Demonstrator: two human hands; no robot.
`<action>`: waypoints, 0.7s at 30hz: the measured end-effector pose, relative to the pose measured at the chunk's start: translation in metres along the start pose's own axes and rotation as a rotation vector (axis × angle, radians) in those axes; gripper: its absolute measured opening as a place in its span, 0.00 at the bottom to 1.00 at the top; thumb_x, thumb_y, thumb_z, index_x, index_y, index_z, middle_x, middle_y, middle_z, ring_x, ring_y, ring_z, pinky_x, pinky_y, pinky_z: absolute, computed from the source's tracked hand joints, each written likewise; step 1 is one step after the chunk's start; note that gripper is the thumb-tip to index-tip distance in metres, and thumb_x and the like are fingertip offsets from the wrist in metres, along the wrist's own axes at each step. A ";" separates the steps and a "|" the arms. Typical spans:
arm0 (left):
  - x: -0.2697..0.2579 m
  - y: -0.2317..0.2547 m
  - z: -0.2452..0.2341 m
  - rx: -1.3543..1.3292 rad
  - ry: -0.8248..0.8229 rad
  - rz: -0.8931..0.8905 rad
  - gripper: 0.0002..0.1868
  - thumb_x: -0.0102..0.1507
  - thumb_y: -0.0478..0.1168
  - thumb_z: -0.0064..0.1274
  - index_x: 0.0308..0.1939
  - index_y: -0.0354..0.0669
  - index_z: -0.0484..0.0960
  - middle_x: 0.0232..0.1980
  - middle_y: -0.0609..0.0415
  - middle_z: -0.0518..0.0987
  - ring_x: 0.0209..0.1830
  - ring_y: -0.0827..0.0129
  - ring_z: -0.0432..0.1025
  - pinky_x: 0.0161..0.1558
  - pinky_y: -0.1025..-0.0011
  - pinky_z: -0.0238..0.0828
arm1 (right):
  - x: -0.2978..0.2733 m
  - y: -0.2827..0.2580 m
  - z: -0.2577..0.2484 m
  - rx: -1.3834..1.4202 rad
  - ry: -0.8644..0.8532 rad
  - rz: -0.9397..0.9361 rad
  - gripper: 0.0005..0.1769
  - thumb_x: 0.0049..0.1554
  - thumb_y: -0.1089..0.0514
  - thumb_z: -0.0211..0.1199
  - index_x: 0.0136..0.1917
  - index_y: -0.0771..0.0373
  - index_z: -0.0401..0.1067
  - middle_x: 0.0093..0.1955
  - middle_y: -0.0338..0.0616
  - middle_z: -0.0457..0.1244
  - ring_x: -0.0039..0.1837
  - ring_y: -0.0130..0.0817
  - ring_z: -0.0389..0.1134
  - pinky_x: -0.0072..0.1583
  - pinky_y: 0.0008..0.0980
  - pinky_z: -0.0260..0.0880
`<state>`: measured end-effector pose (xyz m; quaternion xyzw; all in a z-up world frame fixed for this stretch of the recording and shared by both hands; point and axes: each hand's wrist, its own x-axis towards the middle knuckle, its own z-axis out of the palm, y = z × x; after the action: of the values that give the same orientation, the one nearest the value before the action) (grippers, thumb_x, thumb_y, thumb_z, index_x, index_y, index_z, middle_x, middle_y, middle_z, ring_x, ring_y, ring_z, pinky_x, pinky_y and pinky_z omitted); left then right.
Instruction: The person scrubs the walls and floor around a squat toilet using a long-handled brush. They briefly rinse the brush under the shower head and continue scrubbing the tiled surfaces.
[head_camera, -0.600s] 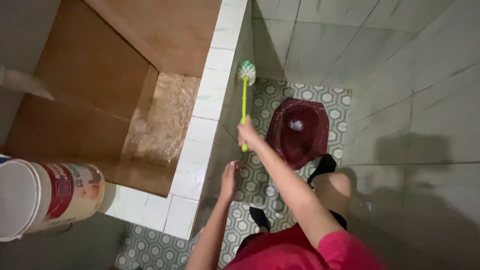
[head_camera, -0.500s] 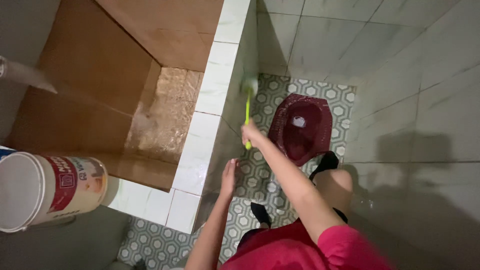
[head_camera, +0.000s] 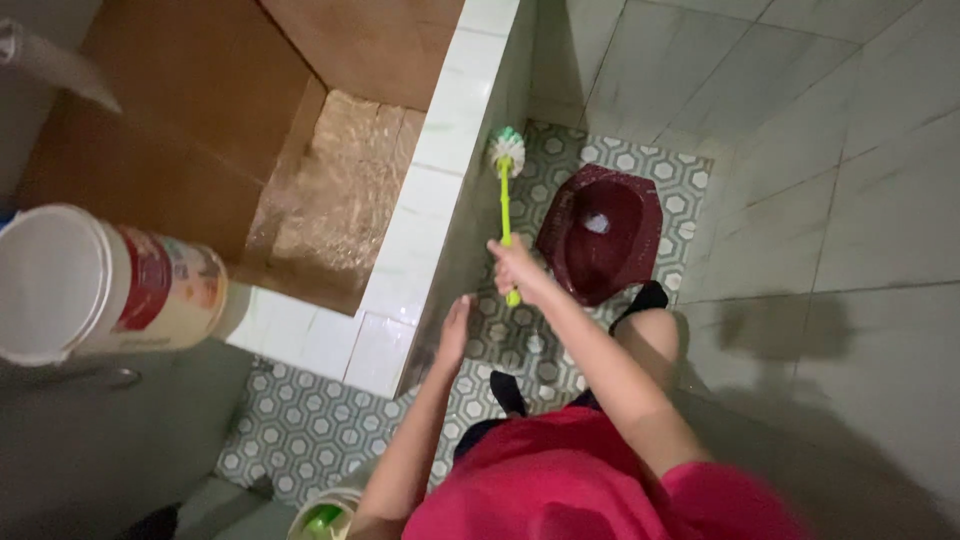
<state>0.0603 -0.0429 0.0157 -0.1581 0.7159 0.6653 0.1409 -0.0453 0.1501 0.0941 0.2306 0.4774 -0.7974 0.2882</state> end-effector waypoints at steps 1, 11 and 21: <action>-0.008 -0.001 -0.005 -0.002 -0.009 0.019 0.34 0.71 0.59 0.39 0.66 0.33 0.75 0.70 0.44 0.74 0.72 0.63 0.65 0.72 0.70 0.54 | -0.006 0.001 0.001 0.058 -0.010 0.072 0.15 0.64 0.47 0.58 0.52 0.46 0.53 0.29 0.32 0.48 0.25 0.22 0.47 0.27 0.26 0.47; -0.050 0.000 -0.031 -0.010 -0.118 0.171 0.30 0.72 0.57 0.40 0.66 0.37 0.73 0.63 0.46 0.77 0.66 0.63 0.68 0.67 0.69 0.59 | -0.010 0.162 0.005 0.090 -0.200 0.230 0.08 0.65 0.54 0.52 0.50 0.58 0.59 0.29 0.31 0.50 0.27 0.21 0.51 0.29 0.28 0.53; -0.056 -0.038 0.000 -0.032 -0.131 0.193 0.28 0.71 0.57 0.43 0.62 0.37 0.76 0.59 0.46 0.79 0.61 0.65 0.71 0.63 0.70 0.63 | -0.065 0.122 0.002 0.097 -0.062 0.188 0.21 0.64 0.34 0.50 0.49 0.52 0.61 0.25 0.32 0.47 0.23 0.22 0.47 0.27 0.25 0.46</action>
<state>0.1271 -0.0429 0.0046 -0.0469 0.7063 0.6961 0.1201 0.0848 0.1180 0.0605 0.2632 0.4053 -0.7957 0.3651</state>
